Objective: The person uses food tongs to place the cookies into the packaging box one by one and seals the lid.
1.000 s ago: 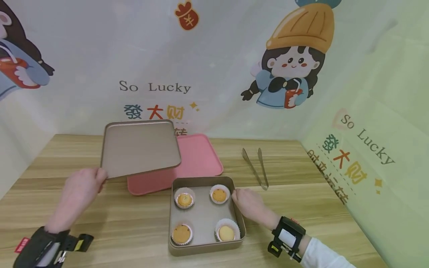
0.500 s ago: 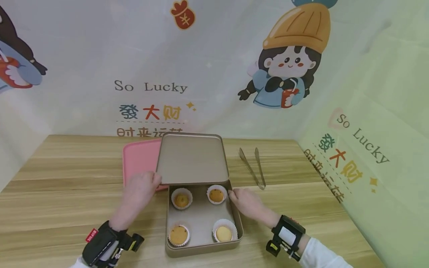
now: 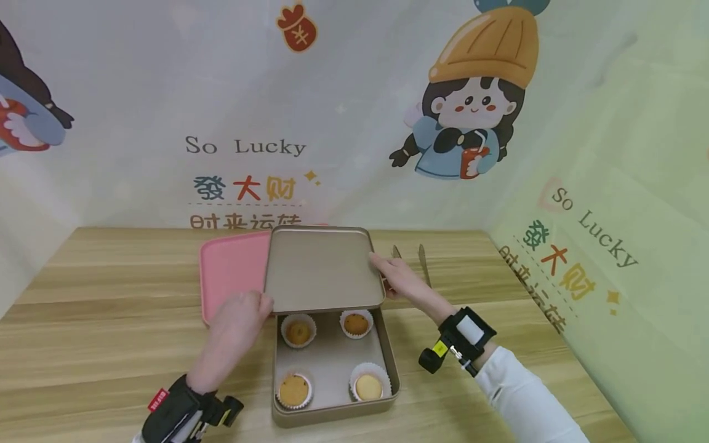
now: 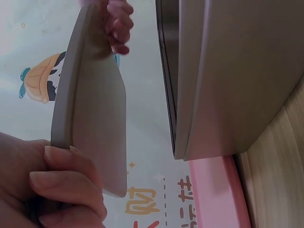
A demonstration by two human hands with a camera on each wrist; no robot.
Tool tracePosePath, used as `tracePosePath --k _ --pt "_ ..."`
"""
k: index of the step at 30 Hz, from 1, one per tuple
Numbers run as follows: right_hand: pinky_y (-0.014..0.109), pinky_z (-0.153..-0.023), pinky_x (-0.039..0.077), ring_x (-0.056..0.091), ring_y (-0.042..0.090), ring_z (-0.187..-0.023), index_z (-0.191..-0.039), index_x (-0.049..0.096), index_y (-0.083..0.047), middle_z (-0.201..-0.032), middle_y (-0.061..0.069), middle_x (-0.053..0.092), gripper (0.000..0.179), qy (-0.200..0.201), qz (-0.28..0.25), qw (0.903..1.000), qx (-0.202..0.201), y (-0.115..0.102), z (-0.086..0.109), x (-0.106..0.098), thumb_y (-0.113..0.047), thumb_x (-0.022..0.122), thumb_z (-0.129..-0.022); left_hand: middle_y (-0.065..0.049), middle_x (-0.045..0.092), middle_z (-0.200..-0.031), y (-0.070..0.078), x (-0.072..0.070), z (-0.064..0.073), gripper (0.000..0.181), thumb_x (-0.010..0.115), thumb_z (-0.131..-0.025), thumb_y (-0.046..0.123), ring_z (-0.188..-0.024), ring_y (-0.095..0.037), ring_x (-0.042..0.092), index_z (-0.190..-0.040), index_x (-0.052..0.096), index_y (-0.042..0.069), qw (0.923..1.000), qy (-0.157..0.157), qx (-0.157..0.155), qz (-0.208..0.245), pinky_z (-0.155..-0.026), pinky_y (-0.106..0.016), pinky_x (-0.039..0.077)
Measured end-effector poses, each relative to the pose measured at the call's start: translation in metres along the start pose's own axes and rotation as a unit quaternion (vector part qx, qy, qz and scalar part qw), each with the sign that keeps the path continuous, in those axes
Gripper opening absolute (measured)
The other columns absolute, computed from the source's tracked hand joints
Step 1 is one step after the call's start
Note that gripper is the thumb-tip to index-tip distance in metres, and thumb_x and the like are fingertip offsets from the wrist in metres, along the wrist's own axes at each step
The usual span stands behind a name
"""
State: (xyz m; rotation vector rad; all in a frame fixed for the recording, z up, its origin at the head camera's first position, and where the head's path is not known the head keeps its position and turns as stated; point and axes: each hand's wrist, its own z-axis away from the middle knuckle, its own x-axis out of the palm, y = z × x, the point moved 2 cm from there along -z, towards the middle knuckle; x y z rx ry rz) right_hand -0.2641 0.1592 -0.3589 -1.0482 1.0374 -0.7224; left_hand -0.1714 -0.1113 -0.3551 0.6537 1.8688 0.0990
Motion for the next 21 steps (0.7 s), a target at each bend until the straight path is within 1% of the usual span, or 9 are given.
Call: tracePosePath --k 2,4,5,7,9,13,17,19,21 --pt "0.024 -0.05 0.039 0.046 0.009 -0.053 -0.093 0.058 0.002 -0.066 0.004 0.052 0.043 0.004 -0.009 0.9999 0.004 0.0 -0.004 0.003 -0.036 0.038 -0.097 0.001 0.027 -0.054 0.0 -0.001 0.002 0.03 0.041 -0.074 -0.011 -0.048 -0.016 0.03 -0.059 0.029 0.012 0.9997 0.001 0.02 -0.014 -0.039 -0.028 0.026" --pt "0.028 -0.059 0.047 0.056 0.014 -0.067 -0.109 0.055 0.007 -0.08 0.01 0.059 0.044 0.004 -0.02 0.9998 0.002 -0.001 -0.006 0.005 -0.032 0.036 -0.098 0.002 0.031 -0.053 -0.001 -0.002 0.001 0.029 0.042 -0.083 -0.002 -0.048 -0.015 0.033 -0.058 0.033 0.012 0.9994 -0.007 -0.02 0.026 -0.041 -0.029 0.028" --pt "0.031 -0.064 0.049 0.059 0.017 -0.074 -0.116 0.051 0.009 -0.089 0.013 0.06 0.045 0.002 -0.03 0.9995 0.002 -0.001 -0.006 0.006 -0.03 0.035 -0.098 0.003 0.034 -0.052 -0.003 -0.003 0.0 0.031 0.041 -0.088 0.005 -0.047 -0.015 0.034 -0.058 0.037 0.011 0.9971 -0.014 -0.05 0.056 -0.042 -0.029 0.029" --pt "0.035 -0.07 0.049 0.059 0.022 -0.085 -0.122 0.046 0.01 -0.098 0.018 0.059 0.046 0.003 -0.046 0.9989 0.005 -0.001 -0.005 0.007 -0.028 0.034 -0.099 0.002 0.041 -0.051 -0.006 -0.005 -0.002 0.036 0.039 -0.094 0.016 -0.047 -0.015 0.039 -0.059 0.042 0.01 0.9888 -0.035 -0.094 0.111 -0.046 -0.03 0.033" --pt "0.036 -0.073 0.049 0.059 0.024 -0.087 -0.122 0.045 0.011 -0.1 0.019 0.059 0.047 0.002 -0.059 0.9983 0.007 0.0 -0.003 0.007 -0.027 0.032 -0.099 0.0 0.046 -0.05 -0.01 -0.006 -0.007 0.045 0.037 -0.097 0.031 -0.047 -0.015 0.042 -0.06 0.048 0.009 0.972 -0.043 -0.155 0.171 -0.048 -0.031 0.035" --pt "0.034 -0.072 0.049 0.059 0.021 -0.084 -0.119 0.049 0.011 -0.095 0.016 0.06 0.046 0.012 -0.066 0.9977 0.007 -0.001 -0.001 0.008 -0.027 0.033 -0.098 -0.004 0.047 -0.05 -0.02 -0.006 -0.02 0.05 0.035 -0.096 0.042 -0.045 -0.017 0.043 -0.064 0.049 0.006 0.9587 -0.056 -0.17 0.221 -0.045 -0.031 0.035" --pt "0.033 -0.068 0.05 0.06 0.019 -0.077 -0.118 0.049 0.01 -0.09 0.014 0.061 0.045 0.004 -0.061 0.9981 0.011 -0.001 0.001 0.009 -0.027 0.034 -0.098 -0.004 0.044 -0.049 -0.028 -0.003 -0.034 0.047 0.034 -0.097 0.038 -0.042 -0.017 0.041 -0.067 0.046 0.005 0.9536 -0.068 -0.158 0.247 -0.042 -0.03 0.034" --pt "0.032 -0.065 0.05 0.06 0.016 -0.073 -0.118 0.05 0.009 -0.085 0.012 0.062 0.045 0.001 -0.06 0.9981 0.012 -0.001 0.002 0.009 -0.027 0.034 -0.098 -0.004 0.042 -0.049 -0.029 -0.001 -0.038 0.043 0.035 -0.098 0.033 -0.043 -0.017 0.041 -0.068 0.045 0.005 0.9539 -0.075 -0.151 0.248 -0.043 -0.03 0.034" --pt "0.025 -0.057 0.047 0.054 0.011 -0.057 -0.104 0.057 0.006 -0.068 0.005 0.056 0.041 0.009 -0.057 0.9983 0.013 -0.003 0.002 0.006 -0.029 0.037 -0.098 -0.003 0.041 -0.052 -0.028 -0.003 -0.043 0.039 0.035 -0.098 0.028 -0.046 -0.017 0.04 -0.07 0.045 0.004 0.9583 -0.074 -0.141 0.237 -0.045 -0.029 0.033"
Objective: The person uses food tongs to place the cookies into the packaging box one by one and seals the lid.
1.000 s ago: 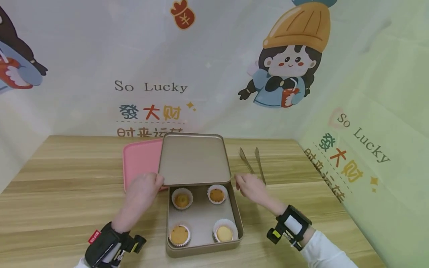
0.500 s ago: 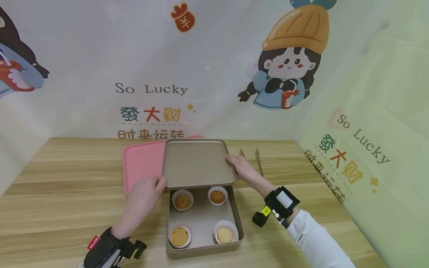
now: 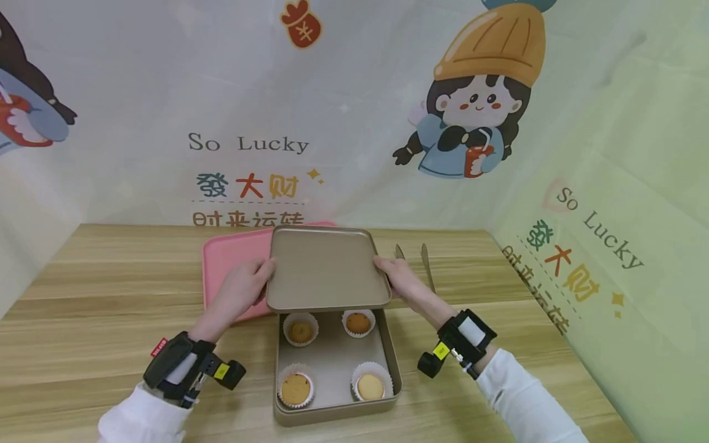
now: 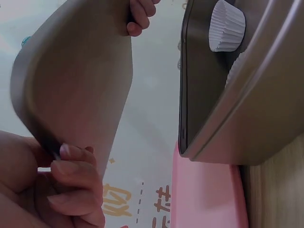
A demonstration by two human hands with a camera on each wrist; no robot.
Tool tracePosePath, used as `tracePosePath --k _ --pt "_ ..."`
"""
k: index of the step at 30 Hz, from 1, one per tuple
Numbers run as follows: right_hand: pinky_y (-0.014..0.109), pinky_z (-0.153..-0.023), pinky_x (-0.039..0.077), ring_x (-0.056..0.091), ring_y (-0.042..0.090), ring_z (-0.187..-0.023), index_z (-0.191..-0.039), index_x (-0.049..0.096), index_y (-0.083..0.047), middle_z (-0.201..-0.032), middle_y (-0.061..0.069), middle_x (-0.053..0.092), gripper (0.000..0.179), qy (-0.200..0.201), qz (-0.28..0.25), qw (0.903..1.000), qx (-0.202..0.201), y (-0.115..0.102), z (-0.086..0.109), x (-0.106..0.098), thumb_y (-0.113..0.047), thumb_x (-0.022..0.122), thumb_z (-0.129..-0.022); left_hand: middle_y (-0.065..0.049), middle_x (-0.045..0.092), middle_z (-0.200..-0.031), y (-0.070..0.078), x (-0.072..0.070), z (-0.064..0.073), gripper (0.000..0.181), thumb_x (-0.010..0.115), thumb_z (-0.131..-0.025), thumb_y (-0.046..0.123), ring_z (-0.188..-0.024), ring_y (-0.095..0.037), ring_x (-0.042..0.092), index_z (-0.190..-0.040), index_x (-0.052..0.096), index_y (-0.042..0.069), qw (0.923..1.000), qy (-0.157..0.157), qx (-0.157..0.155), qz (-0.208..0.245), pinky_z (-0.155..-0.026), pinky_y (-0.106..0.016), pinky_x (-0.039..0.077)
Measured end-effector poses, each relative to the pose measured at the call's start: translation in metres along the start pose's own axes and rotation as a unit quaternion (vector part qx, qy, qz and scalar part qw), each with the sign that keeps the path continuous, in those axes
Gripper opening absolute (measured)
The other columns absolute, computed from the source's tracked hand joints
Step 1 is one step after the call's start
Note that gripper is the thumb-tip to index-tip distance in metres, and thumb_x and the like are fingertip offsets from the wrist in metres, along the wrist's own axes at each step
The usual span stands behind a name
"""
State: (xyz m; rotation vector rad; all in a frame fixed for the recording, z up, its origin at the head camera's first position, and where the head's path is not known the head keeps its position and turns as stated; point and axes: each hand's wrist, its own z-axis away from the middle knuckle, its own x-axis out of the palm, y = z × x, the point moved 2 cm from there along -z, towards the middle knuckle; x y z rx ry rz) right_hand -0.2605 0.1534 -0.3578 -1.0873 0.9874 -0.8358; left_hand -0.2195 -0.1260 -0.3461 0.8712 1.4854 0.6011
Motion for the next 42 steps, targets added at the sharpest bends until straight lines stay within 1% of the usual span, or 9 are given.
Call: tracePosePath --k 5,8,12,14,16,20,24,32,42 --pt "0.021 -0.043 0.023 0.029 0.01 -0.043 -0.07 0.042 -0.004 -0.052 0.0 0.032 0.037 0.014 0.013 0.9973 -0.071 -0.022 -0.001 -0.008 -0.03 0.041 -0.097 -0.003 0.039 -0.06 0.018 -0.013 -0.008 0.026 0.041 -0.097 0.018 -0.053 -0.016 0.037 -0.081 0.051 0.0 0.9961 0.04 0.062 -0.05 -0.049 -0.029 0.031" --pt "0.021 -0.046 0.036 0.046 0.013 -0.056 -0.085 0.049 0.004 -0.066 0.008 0.049 0.032 -0.016 -0.021 0.9919 -0.124 -0.039 0.003 -0.012 -0.022 0.036 -0.099 -0.008 0.05 -0.065 0.029 -0.027 -0.011 0.02 0.038 -0.097 0.009 -0.055 -0.018 0.044 -0.091 0.053 -0.004 0.994 0.048 0.084 -0.05 -0.048 -0.028 0.037" --pt "0.027 -0.064 0.048 0.054 0.017 -0.086 -0.125 0.042 0.009 -0.114 0.021 0.051 0.041 -0.04 -0.075 0.9872 -0.135 -0.05 0.007 -0.012 -0.02 0.032 -0.099 -0.02 0.059 -0.094 0.035 -0.038 -0.009 0.032 0.032 -0.098 0.01 -0.071 -0.024 0.055 -0.119 0.048 -0.008 0.9969 0.019 0.039 0.066 -0.057 -0.029 0.049" --pt "0.029 -0.074 0.047 0.05 0.019 -0.097 -0.137 0.033 0.0 -0.133 0.019 0.039 0.047 -0.027 -0.025 0.989 -0.143 -0.049 0.007 -0.009 -0.027 0.035 -0.099 -0.023 0.056 -0.102 0.035 -0.035 -0.008 0.041 0.03 -0.1 0.021 -0.078 -0.025 0.056 -0.121 0.046 -0.01 0.9931 0.015 0.002 0.116 -0.063 -0.029 0.05" --pt "0.03 -0.086 0.041 0.042 0.019 -0.113 -0.141 0.026 -0.006 -0.142 0.014 0.026 0.053 -0.01 0.064 0.9831 -0.171 -0.044 0.006 -0.004 -0.031 0.041 -0.097 -0.021 0.057 -0.099 0.032 -0.029 -0.006 0.048 0.031 -0.099 0.032 -0.078 -0.023 0.057 -0.116 0.049 -0.009 0.9922 0.017 -0.019 0.122 -0.065 -0.029 0.05" --pt "0.031 -0.1 0.024 0.022 0.018 -0.128 -0.142 0.018 -0.006 -0.143 0.014 0.019 0.063 0.018 0.22 0.9525 -0.21 -0.039 0.01 0.006 -0.033 0.048 -0.094 -0.01 0.057 -0.076 0.025 -0.016 -0.006 0.047 0.034 -0.097 0.04 -0.064 -0.018 0.052 -0.096 0.053 -0.002 0.9986 0.003 -0.013 0.051 -0.056 -0.028 0.043" --pt "0.036 -0.099 0.027 0.028 0.023 -0.126 -0.141 0.018 -0.004 -0.14 0.017 0.028 0.063 0.024 0.299 0.9309 -0.208 -0.035 0.011 0.007 -0.036 0.046 -0.094 -0.006 0.05 -0.062 0.02 -0.01 -0.004 0.039 0.035 -0.098 0.033 -0.053 -0.017 0.047 -0.088 0.052 0.0 1.0 -0.002 0.003 -0.004 -0.048 -0.029 0.039" --pt "0.038 -0.088 0.038 0.046 0.027 -0.111 -0.139 0.022 0.002 -0.13 0.024 0.04 0.061 0.007 0.406 0.8864 -0.222 -0.03 0.017 0.005 -0.034 0.044 -0.095 -0.003 0.048 -0.052 0.017 -0.004 0.007 0.041 0.036 -0.098 0.033 -0.043 -0.015 0.045 -0.072 0.05 0.005 0.9956 -0.028 0.02 -0.087 -0.042 -0.029 0.035" --pt "0.038 -0.089 0.039 0.047 0.029 -0.11 -0.138 0.024 0.005 -0.125 0.025 0.044 0.064 -0.022 0.476 0.8579 -0.192 -0.002 0.053 0.021 -0.039 0.042 -0.095 0.005 0.04 -0.038 0.013 0.014 0.041 0.04 0.043 -0.096 0.027 -0.032 -0.012 0.04 -0.06 0.046 0.009 0.9918 -0.02 0.042 -0.119 -0.038 -0.029 0.033"
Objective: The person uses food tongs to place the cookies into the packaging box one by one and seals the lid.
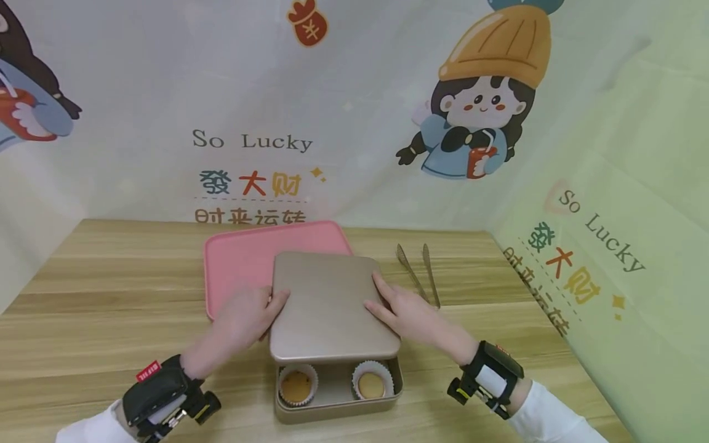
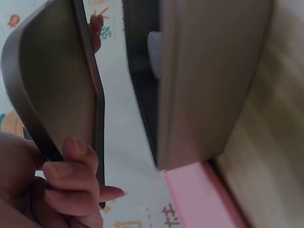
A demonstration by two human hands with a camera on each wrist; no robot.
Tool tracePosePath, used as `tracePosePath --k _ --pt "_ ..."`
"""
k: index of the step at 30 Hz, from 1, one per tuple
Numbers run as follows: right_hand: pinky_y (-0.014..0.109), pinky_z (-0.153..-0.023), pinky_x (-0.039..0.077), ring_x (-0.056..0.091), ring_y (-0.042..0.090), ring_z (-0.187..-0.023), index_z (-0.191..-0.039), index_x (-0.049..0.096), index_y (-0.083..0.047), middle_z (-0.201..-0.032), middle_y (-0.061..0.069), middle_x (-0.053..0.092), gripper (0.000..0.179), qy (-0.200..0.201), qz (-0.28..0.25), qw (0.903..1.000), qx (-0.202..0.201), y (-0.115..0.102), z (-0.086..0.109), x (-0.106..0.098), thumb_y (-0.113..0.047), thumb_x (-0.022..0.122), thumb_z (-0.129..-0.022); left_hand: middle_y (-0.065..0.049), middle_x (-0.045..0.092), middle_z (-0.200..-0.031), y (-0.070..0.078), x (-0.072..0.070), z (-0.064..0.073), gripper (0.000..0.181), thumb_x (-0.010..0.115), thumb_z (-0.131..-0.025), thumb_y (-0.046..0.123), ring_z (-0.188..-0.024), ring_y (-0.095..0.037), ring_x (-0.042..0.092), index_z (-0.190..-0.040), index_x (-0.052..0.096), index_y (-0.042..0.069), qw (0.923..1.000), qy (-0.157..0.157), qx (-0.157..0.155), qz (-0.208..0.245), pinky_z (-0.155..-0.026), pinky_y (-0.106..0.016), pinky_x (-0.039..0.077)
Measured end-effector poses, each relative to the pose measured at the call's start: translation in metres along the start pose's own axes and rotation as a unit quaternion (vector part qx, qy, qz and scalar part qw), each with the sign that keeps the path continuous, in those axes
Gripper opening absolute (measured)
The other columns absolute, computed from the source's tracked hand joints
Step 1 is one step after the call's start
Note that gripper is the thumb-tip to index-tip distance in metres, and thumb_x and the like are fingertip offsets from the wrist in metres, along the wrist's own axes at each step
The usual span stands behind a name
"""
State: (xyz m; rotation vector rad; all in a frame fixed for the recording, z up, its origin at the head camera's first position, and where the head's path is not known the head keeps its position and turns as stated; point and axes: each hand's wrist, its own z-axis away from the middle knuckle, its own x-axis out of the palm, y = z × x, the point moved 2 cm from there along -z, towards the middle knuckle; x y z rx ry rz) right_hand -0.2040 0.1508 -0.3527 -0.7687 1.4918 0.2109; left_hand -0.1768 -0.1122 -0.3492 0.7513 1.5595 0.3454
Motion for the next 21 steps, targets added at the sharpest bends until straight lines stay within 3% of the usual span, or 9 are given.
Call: tracePosePath --k 4,7,13,21 --pt "0.039 -0.083 0.044 0.053 0.032 -0.102 -0.138 0.025 0.004 -0.122 0.026 0.047 0.065 0.001 0.033 0.9994 0.013 -0.002 0.014 0.012 -0.042 0.039 -0.095 0.003 0.04 -0.04 0.0 0.015 0.011 0.037 0.045 -0.095 0.022 -0.033 -0.011 0.039 -0.06 0.045 0.009 0.9999 0.0 -0.015 0.006 -0.036 -0.028 0.033" --pt "0.037 -0.07 0.048 0.059 0.026 -0.084 -0.137 0.027 0.006 -0.11 0.024 0.054 0.065 0.012 0.058 0.9982 0.014 -0.003 0.02 0.019 -0.043 0.039 -0.095 0.001 0.04 -0.048 -0.003 0.023 0.017 0.032 0.047 -0.094 0.023 -0.038 -0.013 0.04 -0.066 0.047 0.007 0.9996 0.002 -0.028 -0.008 -0.037 -0.028 0.033" --pt "0.027 -0.046 0.041 0.047 0.013 -0.056 -0.134 0.032 0.007 -0.09 0.017 0.057 0.062 0.023 0.093 0.9953 0.014 -0.007 0.028 0.031 -0.039 0.042 -0.095 -0.002 0.038 -0.053 -0.008 0.034 0.024 0.023 0.048 -0.093 0.023 -0.044 -0.014 0.038 -0.081 0.05 0.004 0.9984 -0.01 -0.043 -0.036 -0.04 -0.03 0.032" --pt "0.024 -0.038 0.033 0.041 0.011 -0.05 -0.133 0.037 0.006 -0.079 0.01 0.054 0.061 0.046 0.121 0.9911 0.03 -0.008 0.033 0.037 -0.04 0.045 -0.093 -0.002 0.038 -0.052 -0.007 0.043 0.028 0.036 0.045 -0.094 0.025 -0.044 -0.014 0.037 -0.062 0.042 0.01 0.9973 -0.021 -0.055 -0.044 -0.041 -0.029 0.031"
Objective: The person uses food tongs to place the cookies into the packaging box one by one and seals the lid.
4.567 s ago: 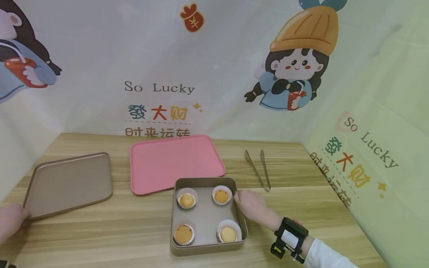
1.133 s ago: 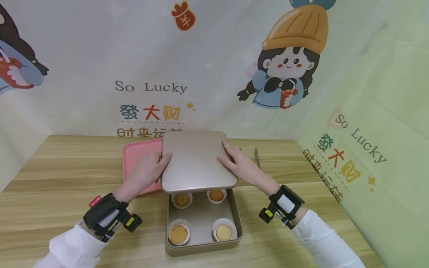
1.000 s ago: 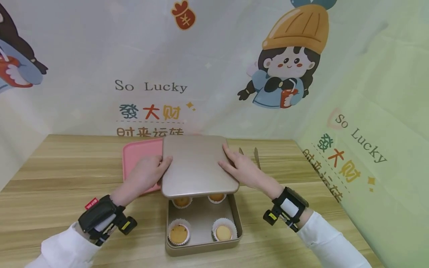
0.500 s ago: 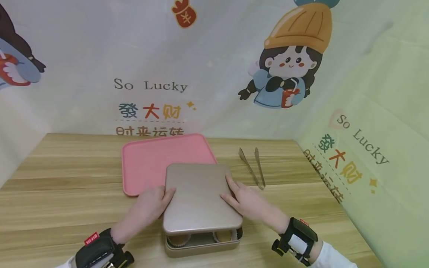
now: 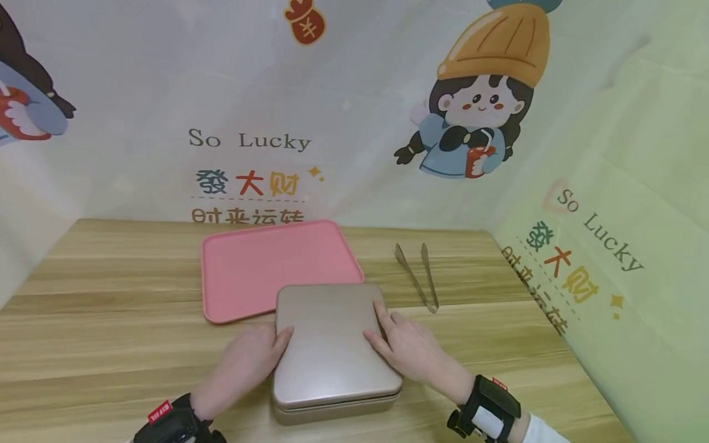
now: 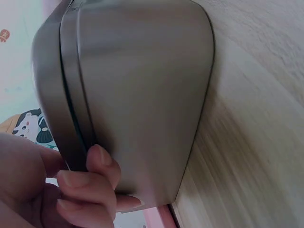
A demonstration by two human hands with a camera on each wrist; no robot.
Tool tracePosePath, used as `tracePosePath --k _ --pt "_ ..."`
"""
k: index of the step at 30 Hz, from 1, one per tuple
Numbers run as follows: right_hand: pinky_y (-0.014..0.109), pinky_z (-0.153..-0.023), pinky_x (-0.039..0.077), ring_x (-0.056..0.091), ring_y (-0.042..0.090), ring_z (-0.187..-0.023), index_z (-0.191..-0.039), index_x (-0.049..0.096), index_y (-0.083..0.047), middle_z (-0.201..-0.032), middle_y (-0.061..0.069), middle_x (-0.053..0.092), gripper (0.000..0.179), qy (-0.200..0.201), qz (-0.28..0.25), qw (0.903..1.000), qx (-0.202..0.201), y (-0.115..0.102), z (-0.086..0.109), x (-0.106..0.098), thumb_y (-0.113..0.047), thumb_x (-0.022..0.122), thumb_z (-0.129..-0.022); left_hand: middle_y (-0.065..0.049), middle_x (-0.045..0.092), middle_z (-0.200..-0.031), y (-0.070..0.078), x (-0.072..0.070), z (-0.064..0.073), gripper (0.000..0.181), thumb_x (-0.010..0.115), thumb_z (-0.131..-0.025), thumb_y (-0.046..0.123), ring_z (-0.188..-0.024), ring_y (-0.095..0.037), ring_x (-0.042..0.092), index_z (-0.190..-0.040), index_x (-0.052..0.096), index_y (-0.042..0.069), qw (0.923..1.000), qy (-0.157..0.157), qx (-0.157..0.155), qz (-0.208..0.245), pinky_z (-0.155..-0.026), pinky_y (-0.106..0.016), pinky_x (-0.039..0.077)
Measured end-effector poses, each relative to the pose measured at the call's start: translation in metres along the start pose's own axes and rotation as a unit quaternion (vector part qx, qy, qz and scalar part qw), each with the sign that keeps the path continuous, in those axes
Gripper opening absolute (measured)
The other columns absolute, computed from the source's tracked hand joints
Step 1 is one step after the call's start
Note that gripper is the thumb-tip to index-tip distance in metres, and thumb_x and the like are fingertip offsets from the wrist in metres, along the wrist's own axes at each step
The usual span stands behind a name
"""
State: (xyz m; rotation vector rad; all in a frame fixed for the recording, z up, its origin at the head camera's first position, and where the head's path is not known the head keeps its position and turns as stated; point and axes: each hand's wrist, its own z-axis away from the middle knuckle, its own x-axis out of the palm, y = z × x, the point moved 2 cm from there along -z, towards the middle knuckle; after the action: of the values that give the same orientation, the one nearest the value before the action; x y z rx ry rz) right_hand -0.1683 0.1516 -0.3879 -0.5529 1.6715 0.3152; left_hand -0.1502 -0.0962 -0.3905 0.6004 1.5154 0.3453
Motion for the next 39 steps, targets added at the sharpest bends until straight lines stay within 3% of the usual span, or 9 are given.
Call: tracePosePath --k 24,32,39 --pt "0.028 -0.041 0.038 0.049 0.017 -0.058 -0.137 0.032 0.0 -0.095 0.017 0.055 0.063 -0.009 -0.032 0.9987 0.038 0.001 0.007 0.009 -0.046 0.039 -0.094 -0.002 0.041 -0.052 -0.002 0.006 0.003 0.035 0.044 -0.095 0.026 -0.043 -0.013 0.038 -0.064 0.046 0.009 0.9995 -0.012 -0.014 0.026 -0.04 -0.028 0.032" --pt "0.031 -0.047 0.043 0.054 0.021 -0.065 -0.139 0.026 0.002 -0.106 0.022 0.053 0.067 -0.02 -0.061 0.9971 0.04 0.002 0.009 0.012 -0.047 0.037 -0.094 -0.001 0.039 -0.053 -0.001 0.007 0.003 0.034 0.045 -0.095 0.025 -0.044 -0.013 0.038 -0.065 0.046 0.009 0.9999 -0.003 0.0 0.016 -0.04 -0.028 0.031" --pt "0.037 -0.06 0.048 0.058 0.029 -0.078 -0.14 0.02 0.003 -0.113 0.025 0.05 0.07 -0.023 -0.085 0.9954 0.039 0.004 0.009 0.014 -0.048 0.036 -0.094 -0.002 0.04 -0.054 -0.002 0.006 0.002 0.032 0.046 -0.095 0.025 -0.046 -0.014 0.039 -0.068 0.047 0.007 0.9996 -0.019 -0.004 0.019 -0.042 -0.028 0.032"
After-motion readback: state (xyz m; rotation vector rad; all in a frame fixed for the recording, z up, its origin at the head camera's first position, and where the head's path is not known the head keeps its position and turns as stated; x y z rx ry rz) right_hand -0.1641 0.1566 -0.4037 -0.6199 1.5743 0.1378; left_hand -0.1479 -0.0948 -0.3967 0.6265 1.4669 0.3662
